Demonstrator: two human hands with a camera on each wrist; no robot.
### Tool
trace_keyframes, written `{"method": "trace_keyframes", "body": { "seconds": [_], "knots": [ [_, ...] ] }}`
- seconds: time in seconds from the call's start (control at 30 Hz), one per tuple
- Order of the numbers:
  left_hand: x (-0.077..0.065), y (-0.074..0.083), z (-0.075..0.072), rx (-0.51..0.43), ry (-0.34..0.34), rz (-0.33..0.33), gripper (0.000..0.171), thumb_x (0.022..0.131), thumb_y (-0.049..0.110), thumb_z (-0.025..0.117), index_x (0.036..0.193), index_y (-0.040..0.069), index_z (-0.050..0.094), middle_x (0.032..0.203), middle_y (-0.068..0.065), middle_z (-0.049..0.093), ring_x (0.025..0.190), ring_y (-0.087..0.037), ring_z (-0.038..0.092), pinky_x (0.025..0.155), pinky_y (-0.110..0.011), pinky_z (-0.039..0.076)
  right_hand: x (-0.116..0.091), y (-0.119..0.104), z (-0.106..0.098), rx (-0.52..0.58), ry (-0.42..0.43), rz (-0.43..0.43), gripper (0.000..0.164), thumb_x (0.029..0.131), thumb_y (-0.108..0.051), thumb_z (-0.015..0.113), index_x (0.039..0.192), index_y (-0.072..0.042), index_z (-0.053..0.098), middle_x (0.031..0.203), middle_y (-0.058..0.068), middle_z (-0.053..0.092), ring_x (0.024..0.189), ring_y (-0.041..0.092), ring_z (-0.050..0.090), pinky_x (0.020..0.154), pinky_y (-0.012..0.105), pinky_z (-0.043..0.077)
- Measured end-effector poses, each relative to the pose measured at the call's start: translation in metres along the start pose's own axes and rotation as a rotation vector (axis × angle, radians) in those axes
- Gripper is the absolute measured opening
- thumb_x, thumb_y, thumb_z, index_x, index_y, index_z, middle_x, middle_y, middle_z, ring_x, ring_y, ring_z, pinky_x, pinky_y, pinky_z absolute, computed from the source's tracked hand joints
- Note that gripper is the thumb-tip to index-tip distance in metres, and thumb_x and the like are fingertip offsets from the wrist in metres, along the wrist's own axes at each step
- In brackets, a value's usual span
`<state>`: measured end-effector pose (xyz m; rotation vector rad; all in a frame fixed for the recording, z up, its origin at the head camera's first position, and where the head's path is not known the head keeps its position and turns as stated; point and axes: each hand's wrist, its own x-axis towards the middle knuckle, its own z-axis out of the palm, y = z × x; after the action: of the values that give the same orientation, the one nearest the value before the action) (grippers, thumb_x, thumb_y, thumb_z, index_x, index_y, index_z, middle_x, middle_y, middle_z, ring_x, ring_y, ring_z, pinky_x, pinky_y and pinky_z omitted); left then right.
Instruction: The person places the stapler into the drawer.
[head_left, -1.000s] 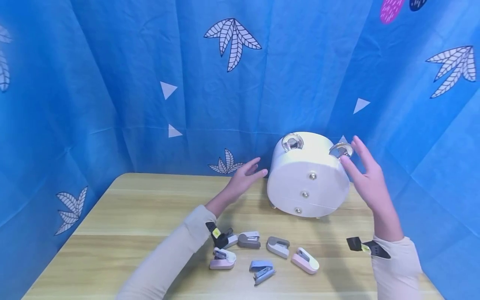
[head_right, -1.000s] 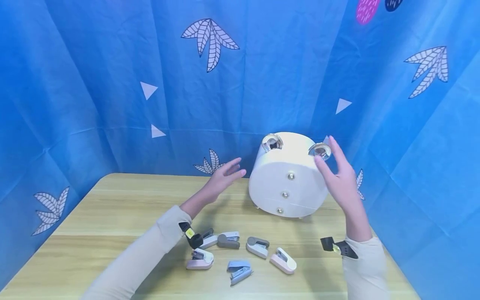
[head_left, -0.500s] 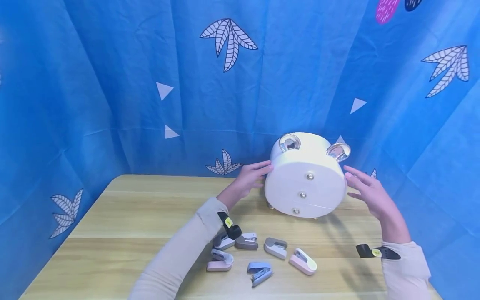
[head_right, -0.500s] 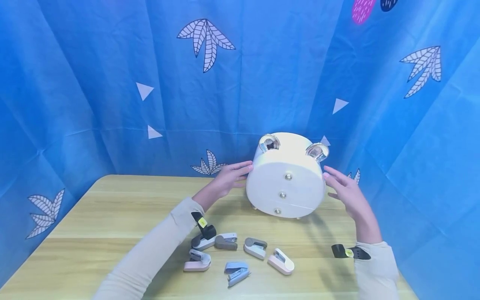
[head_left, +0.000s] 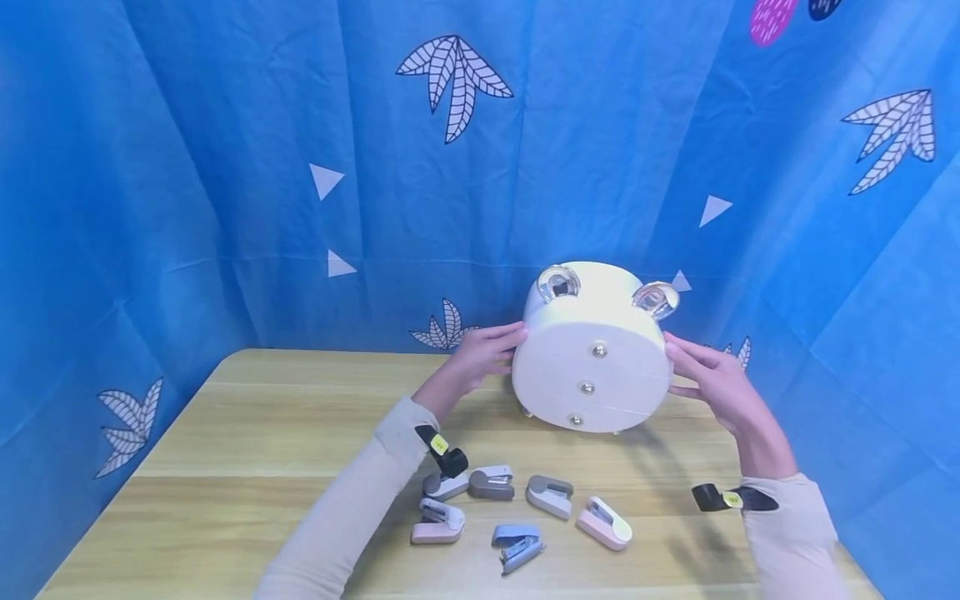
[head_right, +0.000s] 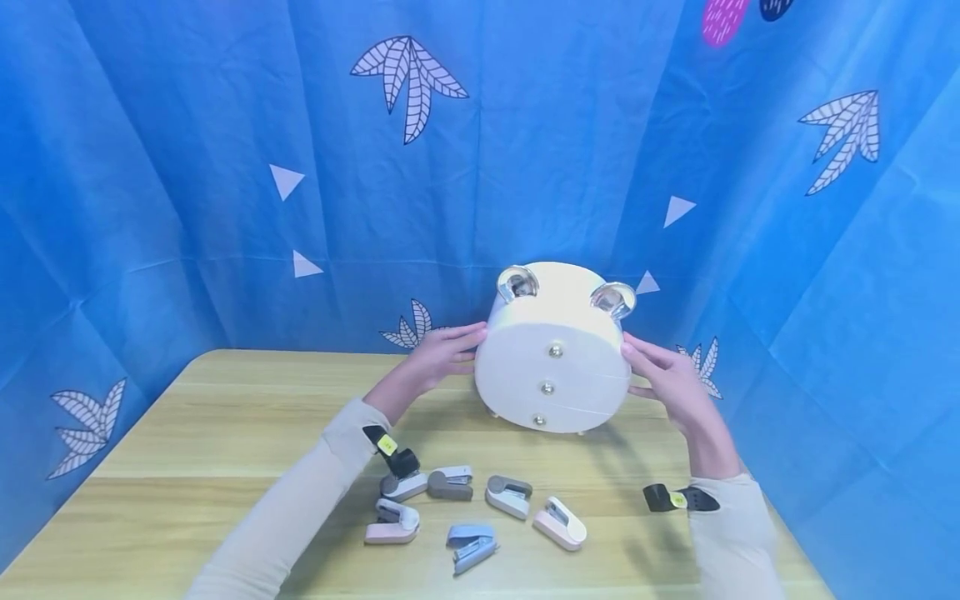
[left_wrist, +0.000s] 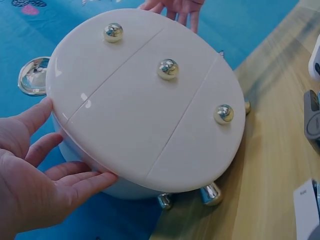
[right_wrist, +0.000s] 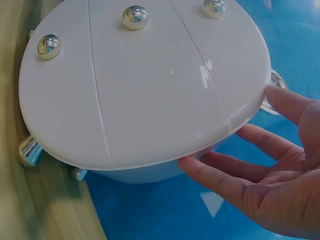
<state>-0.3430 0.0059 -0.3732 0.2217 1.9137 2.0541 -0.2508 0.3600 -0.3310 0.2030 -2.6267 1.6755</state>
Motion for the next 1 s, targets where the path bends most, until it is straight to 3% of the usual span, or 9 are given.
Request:
{"method": "trace_keyframes", "body": {
  "seconds": [0.13,0.3,0.43,0.57,1.0],
  "knots": [
    [-0.008,0.001,-0.016,-0.018,0.037,-0.015,0.051,0.093,0.036,0.075,0.140,0.021,0.063,0.150,-0.009,0.056,0.135,-0.036,0.056,0.104,-0.050,0.053,0.010,-0.005,0.013,0.025,-0.020,-0.003,0.066,0.105,-0.042,0.053,0.156,-0.003,0.037,0.162,0.018,0.035,0.107,-0.013,0.060,0.087,0.029,0.061],
    [-0.020,0.004,-0.041,-0.066,0.091,-0.032,0.050,0.092,0.031,0.077,0.139,0.019,0.063,0.147,-0.010,0.059,0.133,-0.034,0.059,0.104,-0.050,0.054,0.024,-0.013,0.034,0.047,-0.041,-0.005,0.065,0.104,-0.044,0.055,0.155,-0.006,0.040,0.162,0.018,0.036,0.112,-0.008,0.059,0.091,0.036,0.060],
    [-0.030,0.005,-0.061,-0.085,0.104,-0.037,0.052,0.094,0.028,0.075,0.143,0.017,0.060,0.149,-0.011,0.058,0.133,-0.035,0.059,0.104,-0.050,0.054,0.034,-0.018,0.053,0.058,-0.057,-0.008,0.063,0.104,-0.044,0.055,0.155,-0.009,0.041,0.162,0.016,0.039,0.130,0.019,0.058,0.095,0.043,0.058],
    [-0.042,0.007,-0.082,-0.078,0.132,-0.043,0.053,0.096,0.029,0.073,0.145,0.016,0.058,0.152,-0.011,0.054,0.134,-0.035,0.057,0.106,-0.051,0.052,0.041,-0.023,0.072,0.082,-0.089,-0.012,0.062,0.104,-0.042,0.056,0.155,-0.011,0.042,0.161,0.016,0.041,0.143,0.041,0.045,0.097,0.047,0.056],
    [-0.067,0.010,-0.124,-0.062,0.166,-0.043,0.059,0.097,0.031,0.072,0.150,0.016,0.052,0.156,-0.011,0.050,0.136,-0.037,0.056,0.113,-0.053,0.046,0.062,-0.034,0.111,0.123,-0.143,-0.033,0.058,0.103,-0.039,0.059,0.154,-0.012,0.046,0.161,0.013,0.042,0.149,0.037,0.039,0.100,0.052,0.053]
  ]
}}
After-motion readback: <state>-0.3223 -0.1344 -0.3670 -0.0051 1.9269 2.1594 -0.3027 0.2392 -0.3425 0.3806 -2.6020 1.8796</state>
